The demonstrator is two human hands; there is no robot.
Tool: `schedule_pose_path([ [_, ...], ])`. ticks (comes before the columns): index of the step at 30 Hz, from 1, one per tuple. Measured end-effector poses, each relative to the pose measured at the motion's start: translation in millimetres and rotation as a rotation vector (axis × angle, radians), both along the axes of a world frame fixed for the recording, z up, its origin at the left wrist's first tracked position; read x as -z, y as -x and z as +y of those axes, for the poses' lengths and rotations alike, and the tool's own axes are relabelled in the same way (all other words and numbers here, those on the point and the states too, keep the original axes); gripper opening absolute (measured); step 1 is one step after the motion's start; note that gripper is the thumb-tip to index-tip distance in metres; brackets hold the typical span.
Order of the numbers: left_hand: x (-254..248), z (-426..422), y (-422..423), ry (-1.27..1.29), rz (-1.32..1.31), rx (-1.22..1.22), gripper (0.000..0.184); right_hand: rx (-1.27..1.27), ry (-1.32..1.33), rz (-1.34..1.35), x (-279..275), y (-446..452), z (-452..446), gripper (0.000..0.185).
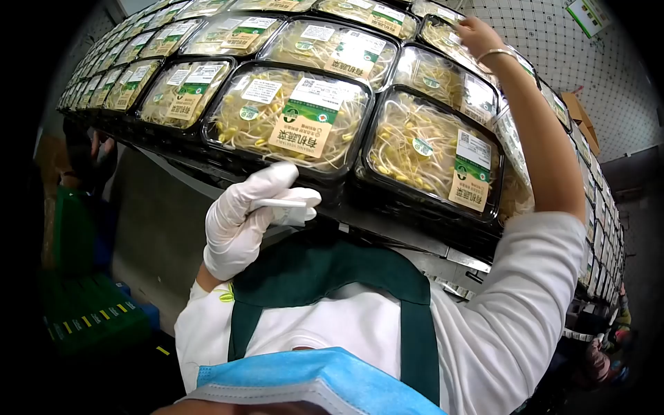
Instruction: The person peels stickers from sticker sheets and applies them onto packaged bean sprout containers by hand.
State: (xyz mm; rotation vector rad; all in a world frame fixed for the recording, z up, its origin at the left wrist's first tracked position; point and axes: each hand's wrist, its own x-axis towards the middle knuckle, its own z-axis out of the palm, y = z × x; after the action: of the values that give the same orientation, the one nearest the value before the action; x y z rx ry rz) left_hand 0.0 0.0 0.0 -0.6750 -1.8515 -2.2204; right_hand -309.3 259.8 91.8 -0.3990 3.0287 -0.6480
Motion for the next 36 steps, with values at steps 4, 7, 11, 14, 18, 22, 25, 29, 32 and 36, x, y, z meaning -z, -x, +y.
schedule_pose_path([
  [4,9.4,6.9,-3.7,0.014,0.036,0.039,0.019,-0.914,0.219,0.110,0.8,-194.0,-57.0,0.050],
  [7,-0.5,18.2,-1.7,0.025,0.008,0.092,0.008,-1.108,0.390,0.387,10.7,-246.9,-65.1,0.025],
  [11,-0.7,37.9,-6.6,-0.094,-0.104,-0.066,0.018,-0.649,0.218,0.665,-2.1,-178.6,-34.9,0.011],
  [14,12.3,34.2,-3.6,-0.121,-0.068,-0.082,0.013,-0.137,-0.216,0.224,1.5,-93.4,-7.4,0.032],
  [18,14.7,13.5,-8.8,0.203,0.083,-0.167,0.012,-0.071,-0.506,0.322,39.3,-61.6,-6.6,0.030],
  [22,31.7,6.9,-11.0,-0.013,0.019,-0.077,0.016,0.014,-0.665,0.251,40.9,-67.8,-6.9,0.033],
  [25,16.7,7.6,-17.2,-0.067,-0.138,-0.024,0.032,0.051,-0.648,0.183,29.1,-67.8,1.5,0.032],
  [29,18.0,4.5,-13.9,-0.135,-0.049,0.060,0.026,-0.332,0.083,-0.004,6.3,-149.3,-27.6,0.026],
  [32,19.1,10.0,-12.4,-0.219,-0.164,0.156,0.007,-0.746,0.312,0.089,16.9,-260.0,-68.1,0.024],
  [36,13.1,24.5,-7.6,-0.152,-0.094,0.187,0.012,-0.773,0.340,0.516,24.4,-265.5,-60.1,0.014],
])
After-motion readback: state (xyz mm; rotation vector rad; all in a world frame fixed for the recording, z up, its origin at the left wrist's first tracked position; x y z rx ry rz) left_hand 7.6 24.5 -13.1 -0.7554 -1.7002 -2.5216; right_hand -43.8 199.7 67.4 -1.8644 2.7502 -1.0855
